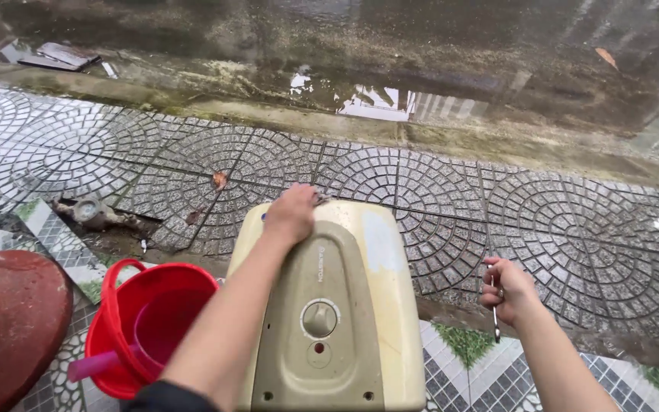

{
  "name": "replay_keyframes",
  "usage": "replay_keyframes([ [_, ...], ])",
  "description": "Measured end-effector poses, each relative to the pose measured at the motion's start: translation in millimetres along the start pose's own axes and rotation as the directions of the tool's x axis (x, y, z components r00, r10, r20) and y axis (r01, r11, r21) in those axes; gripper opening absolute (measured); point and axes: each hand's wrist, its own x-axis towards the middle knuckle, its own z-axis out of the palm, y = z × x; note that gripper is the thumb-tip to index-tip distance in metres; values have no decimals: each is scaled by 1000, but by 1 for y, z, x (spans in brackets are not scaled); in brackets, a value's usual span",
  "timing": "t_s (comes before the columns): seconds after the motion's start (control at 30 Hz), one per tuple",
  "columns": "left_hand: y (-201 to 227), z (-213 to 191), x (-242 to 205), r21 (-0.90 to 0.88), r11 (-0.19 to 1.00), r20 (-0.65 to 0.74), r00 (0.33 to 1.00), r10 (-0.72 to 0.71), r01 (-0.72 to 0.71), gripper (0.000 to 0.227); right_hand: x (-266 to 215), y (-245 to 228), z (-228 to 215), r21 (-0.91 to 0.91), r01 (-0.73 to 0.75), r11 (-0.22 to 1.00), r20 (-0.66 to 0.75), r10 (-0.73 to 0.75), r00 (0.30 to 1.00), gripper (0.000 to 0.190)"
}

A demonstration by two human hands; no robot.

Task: Unscrewing and removing the plastic cover of a portable water heater using a screwdriver

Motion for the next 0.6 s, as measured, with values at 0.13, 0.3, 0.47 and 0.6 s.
replay_keyframes([
  [0.13, 84, 48, 38, 25, 999, 221, 975, 15, -21, 33, -3, -9, -10, 62, -40, 997, 18, 39, 999, 32],
  [0.3, 215, 45, -83, 7, 918, 428, 831, 355, -396, 17, -20, -29, 15, 68, -50, 996, 55, 46, 997, 31],
  [0.47, 255, -14, -169, -114, 875, 722, 565, 399, -471, 37, -20, -43, 41, 54, -3, 999, 81, -1, 997, 9],
  [0.6, 216, 64, -229, -256, 780, 607, 533, 589, -570, 33, -83, -59, 103, -122, 45, 991, 118, -30, 993, 9],
])
